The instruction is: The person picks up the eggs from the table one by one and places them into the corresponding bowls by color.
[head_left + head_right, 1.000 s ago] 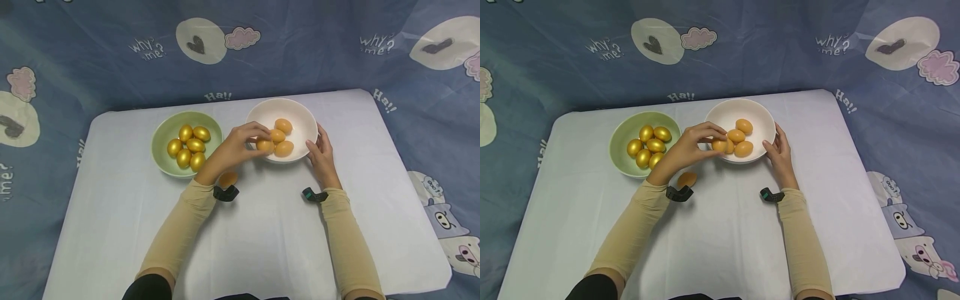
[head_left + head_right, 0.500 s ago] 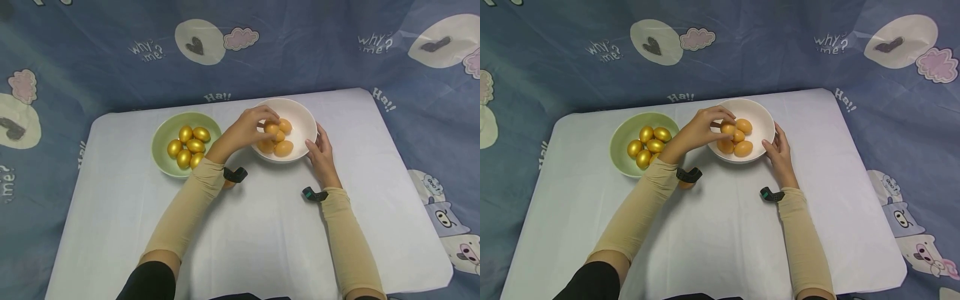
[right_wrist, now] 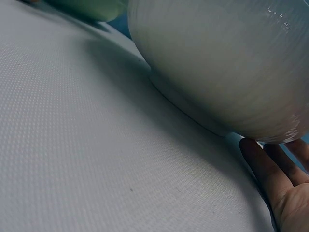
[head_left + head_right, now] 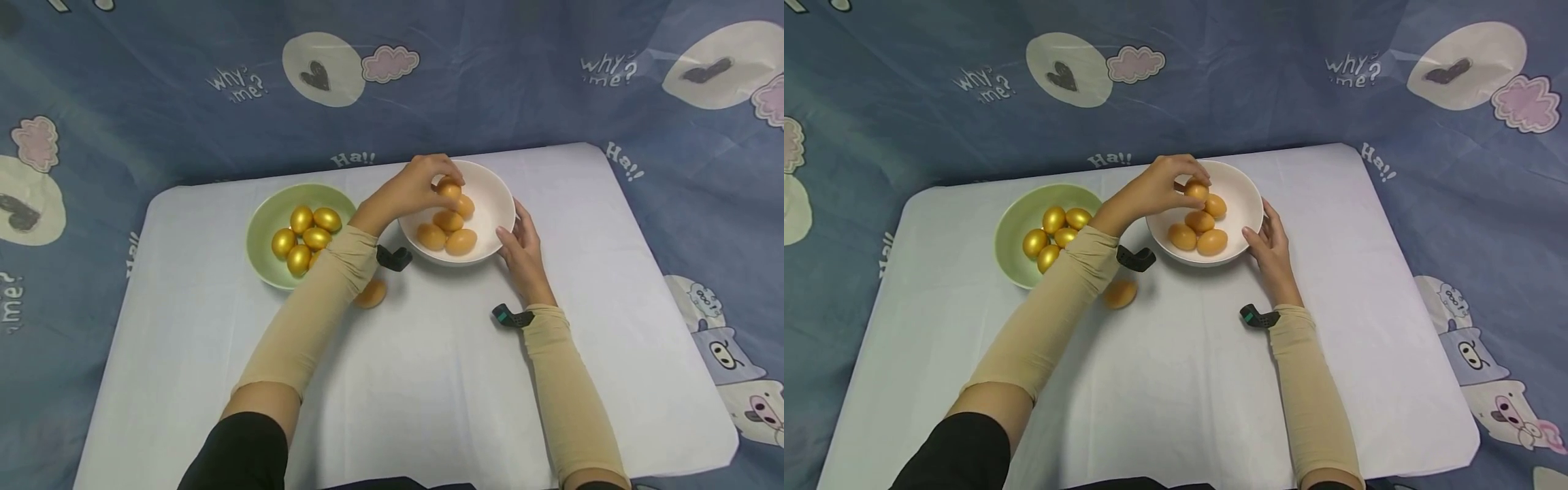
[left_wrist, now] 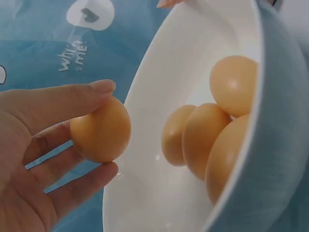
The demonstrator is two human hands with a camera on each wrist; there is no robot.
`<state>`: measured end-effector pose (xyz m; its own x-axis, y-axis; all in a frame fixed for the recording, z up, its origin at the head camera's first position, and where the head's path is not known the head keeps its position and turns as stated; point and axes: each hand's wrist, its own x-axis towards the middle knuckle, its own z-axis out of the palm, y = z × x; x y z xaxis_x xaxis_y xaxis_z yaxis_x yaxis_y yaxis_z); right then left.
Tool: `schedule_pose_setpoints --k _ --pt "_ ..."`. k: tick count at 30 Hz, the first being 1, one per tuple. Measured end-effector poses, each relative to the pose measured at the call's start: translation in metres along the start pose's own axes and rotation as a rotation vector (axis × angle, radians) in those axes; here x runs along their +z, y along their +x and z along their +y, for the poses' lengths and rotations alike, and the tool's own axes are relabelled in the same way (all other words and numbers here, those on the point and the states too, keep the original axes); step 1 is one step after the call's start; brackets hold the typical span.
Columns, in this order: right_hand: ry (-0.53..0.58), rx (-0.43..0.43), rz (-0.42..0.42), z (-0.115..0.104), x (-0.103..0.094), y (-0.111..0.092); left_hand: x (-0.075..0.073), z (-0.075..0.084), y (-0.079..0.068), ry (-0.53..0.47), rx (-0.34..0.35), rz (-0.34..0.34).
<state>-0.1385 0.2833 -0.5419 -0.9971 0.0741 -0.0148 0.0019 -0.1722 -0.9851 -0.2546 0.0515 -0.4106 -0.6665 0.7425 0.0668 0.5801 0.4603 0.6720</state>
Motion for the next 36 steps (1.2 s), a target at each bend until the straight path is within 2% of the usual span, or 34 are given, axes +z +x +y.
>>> schedule_pose_setpoints --k 5,11,14,20,26,36 --pt "-0.018 0.006 0.007 0.000 0.001 0.001 -0.003 -0.005 0.011 0.076 -0.048 -0.054" --pt "-0.051 0.016 0.021 -0.001 0.002 0.000 -0.005 -0.007 0.023 0.108 -0.125 -0.149" --pt "-0.025 0.015 0.023 0.000 0.002 -0.001 -0.004 -0.009 0.029 0.132 -0.141 -0.197" --pt "0.017 0.011 0.008 0.000 0.004 0.000 -0.003 -0.011 0.032 0.155 -0.233 -0.280" --pt "0.020 0.015 0.013 -0.001 0.005 -0.001 0.001 -0.012 0.032 0.137 -0.281 -0.317" --pt "0.039 0.022 0.014 -0.002 0.005 -0.002 0.001 -0.019 0.034 0.127 -0.277 -0.330"
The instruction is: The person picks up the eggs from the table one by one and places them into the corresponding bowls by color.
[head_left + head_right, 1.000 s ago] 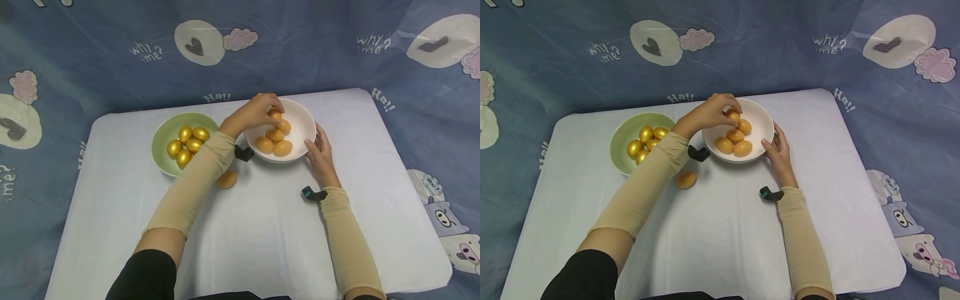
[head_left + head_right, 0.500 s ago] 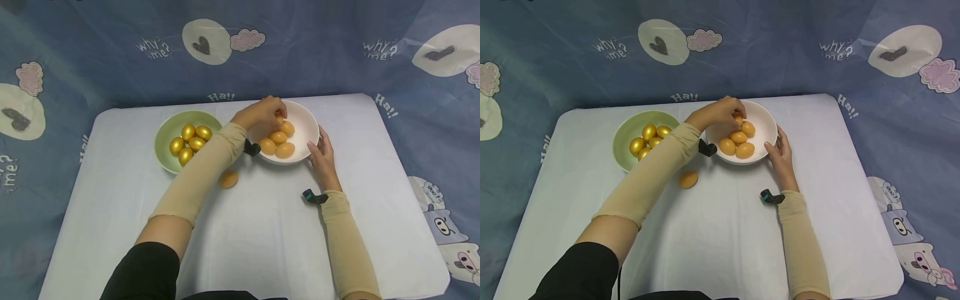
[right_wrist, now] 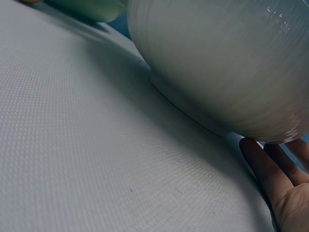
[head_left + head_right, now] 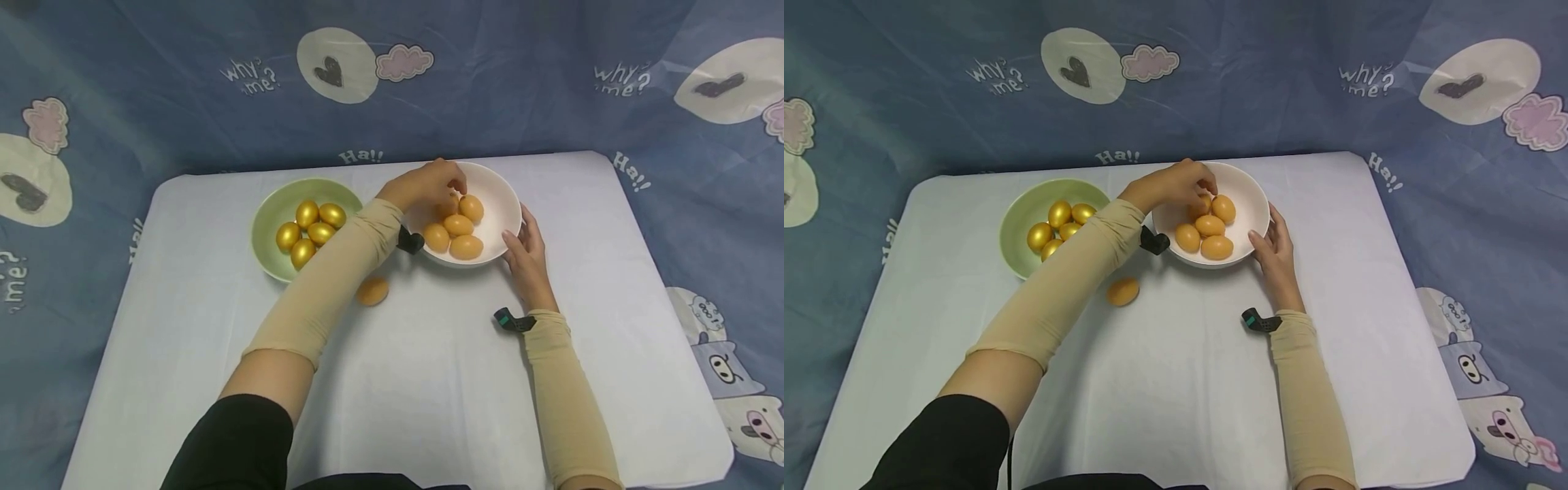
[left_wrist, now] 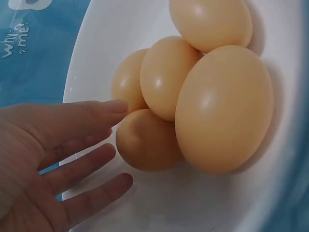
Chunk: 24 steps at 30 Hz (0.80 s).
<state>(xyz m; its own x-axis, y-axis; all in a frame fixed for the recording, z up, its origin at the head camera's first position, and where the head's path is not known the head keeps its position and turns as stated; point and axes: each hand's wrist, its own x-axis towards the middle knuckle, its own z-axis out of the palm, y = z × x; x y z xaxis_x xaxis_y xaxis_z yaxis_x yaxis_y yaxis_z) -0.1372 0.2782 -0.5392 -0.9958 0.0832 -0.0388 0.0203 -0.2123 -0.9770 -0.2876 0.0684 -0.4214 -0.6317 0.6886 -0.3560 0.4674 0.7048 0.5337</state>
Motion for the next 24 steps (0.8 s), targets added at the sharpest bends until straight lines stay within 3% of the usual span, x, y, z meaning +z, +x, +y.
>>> schedule_pose_setpoints --k 9,18,24 --pt "-0.015 0.000 0.001 -0.001 0.002 -0.001 -0.002 -0.002 -0.001 0.027 -0.004 0.000" --pt "-0.014 -0.003 -0.002 0.000 0.001 0.001 0.002 -0.005 -0.012 0.034 0.109 0.091" --pt "-0.018 -0.012 -0.006 0.000 0.000 0.000 0.006 -0.004 -0.024 -0.007 0.087 0.133"
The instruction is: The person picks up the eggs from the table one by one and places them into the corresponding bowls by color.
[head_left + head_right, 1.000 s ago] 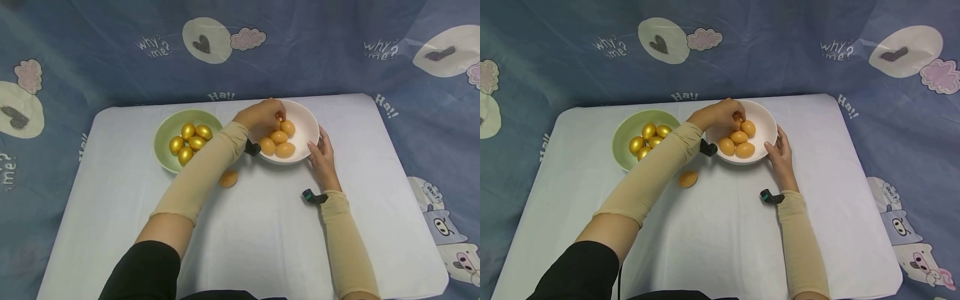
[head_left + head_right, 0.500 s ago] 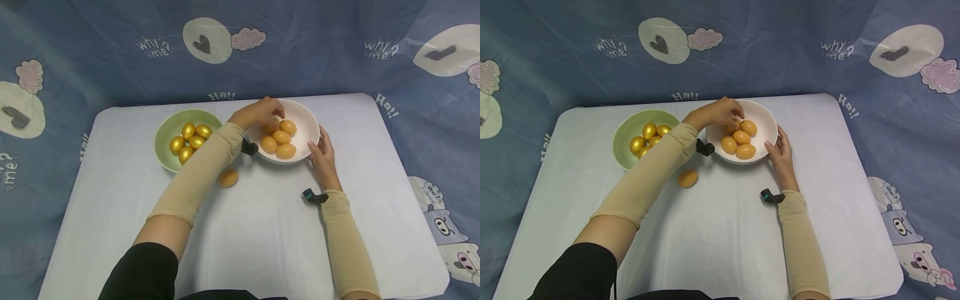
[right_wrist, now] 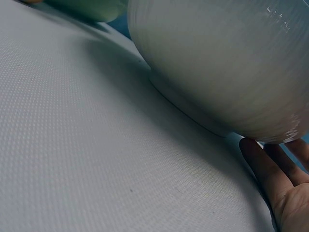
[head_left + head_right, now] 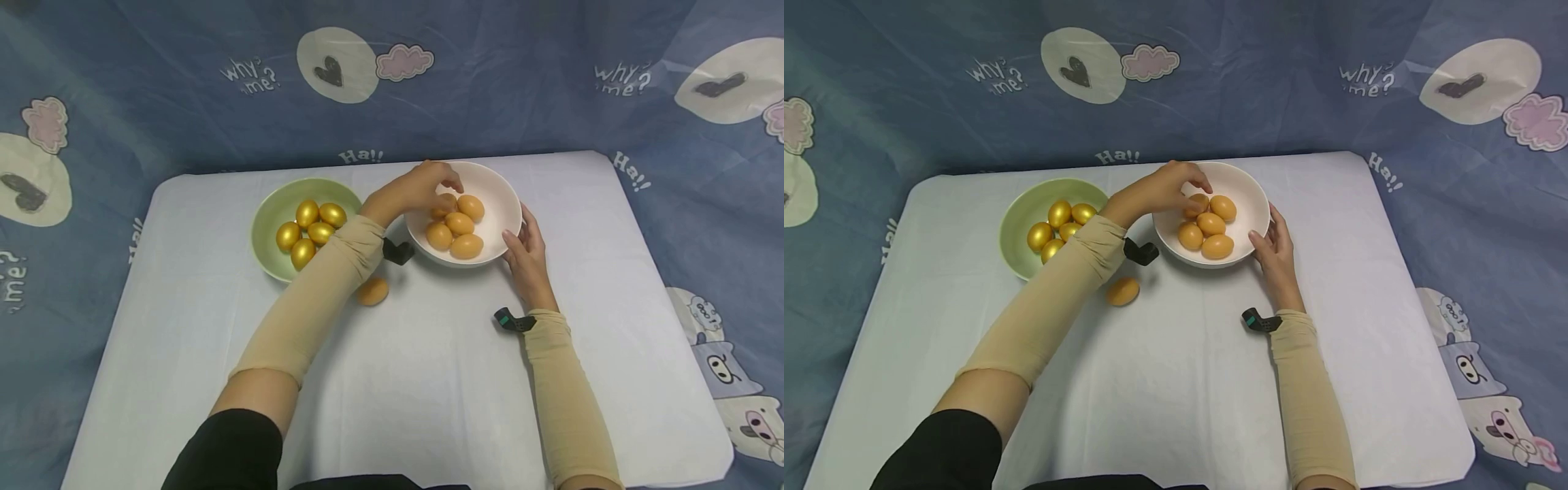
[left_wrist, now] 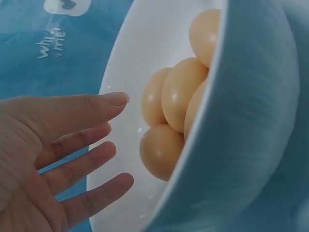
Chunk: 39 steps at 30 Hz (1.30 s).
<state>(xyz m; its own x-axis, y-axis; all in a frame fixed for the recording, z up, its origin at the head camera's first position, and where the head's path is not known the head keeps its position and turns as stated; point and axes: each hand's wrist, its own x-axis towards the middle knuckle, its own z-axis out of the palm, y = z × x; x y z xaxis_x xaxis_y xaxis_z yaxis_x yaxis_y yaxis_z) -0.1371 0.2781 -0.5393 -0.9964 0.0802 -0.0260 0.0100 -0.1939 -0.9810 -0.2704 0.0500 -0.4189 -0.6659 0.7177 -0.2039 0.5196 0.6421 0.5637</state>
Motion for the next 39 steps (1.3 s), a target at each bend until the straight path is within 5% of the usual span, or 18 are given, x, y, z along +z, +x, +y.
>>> schedule_pose_setpoints --k 17,26,39 --pt "-0.013 -0.007 0.005 -0.002 0.001 -0.001 0.013 -0.007 -0.064 -0.205 0.071 0.215" --pt "-0.024 -0.003 0.015 -0.001 0.001 -0.002 0.033 -0.005 -0.101 -0.245 0.188 0.338" --pt "-0.037 -0.014 0.009 0.000 0.000 0.000 0.059 -0.011 -0.144 -0.275 0.144 0.334"
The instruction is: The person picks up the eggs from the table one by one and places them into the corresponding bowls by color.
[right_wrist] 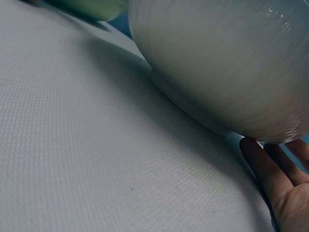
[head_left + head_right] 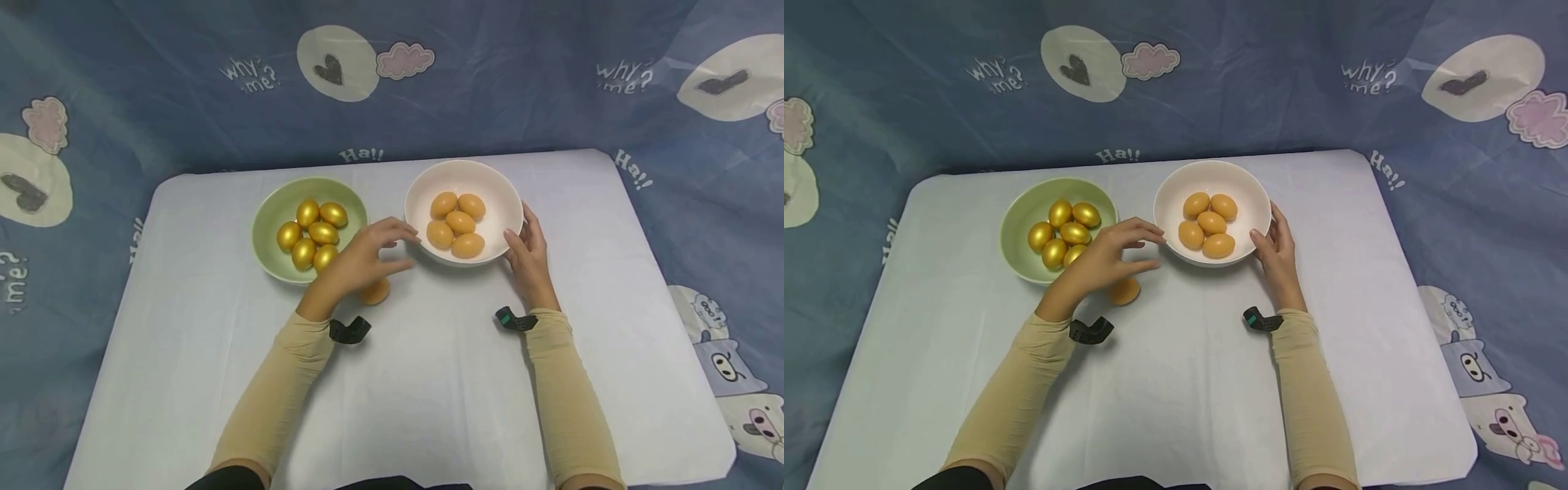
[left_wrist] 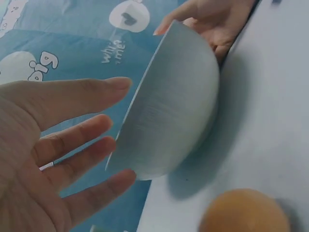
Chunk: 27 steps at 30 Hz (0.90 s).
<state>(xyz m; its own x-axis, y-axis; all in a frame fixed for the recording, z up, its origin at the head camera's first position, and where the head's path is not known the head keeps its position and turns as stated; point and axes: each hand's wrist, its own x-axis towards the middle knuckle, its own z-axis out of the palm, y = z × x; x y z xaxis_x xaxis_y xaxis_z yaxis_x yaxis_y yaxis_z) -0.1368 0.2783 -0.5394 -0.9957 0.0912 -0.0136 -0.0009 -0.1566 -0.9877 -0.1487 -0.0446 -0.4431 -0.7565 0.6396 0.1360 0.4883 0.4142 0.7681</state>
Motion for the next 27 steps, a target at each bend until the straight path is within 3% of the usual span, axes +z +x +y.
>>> schedule_pose_setpoints --k 8,17,27 --pt "0.007 0.004 0.007 -0.001 0.001 -0.001 0.013 -0.014 -0.022 0.025 0.008 -0.002" --pt "0.002 0.010 0.004 0.000 0.002 -0.001 0.026 -0.026 -0.049 0.083 -0.047 -0.036" --pt "-0.030 0.011 0.015 0.001 0.000 0.000 0.031 -0.039 -0.080 0.076 -0.109 0.023"
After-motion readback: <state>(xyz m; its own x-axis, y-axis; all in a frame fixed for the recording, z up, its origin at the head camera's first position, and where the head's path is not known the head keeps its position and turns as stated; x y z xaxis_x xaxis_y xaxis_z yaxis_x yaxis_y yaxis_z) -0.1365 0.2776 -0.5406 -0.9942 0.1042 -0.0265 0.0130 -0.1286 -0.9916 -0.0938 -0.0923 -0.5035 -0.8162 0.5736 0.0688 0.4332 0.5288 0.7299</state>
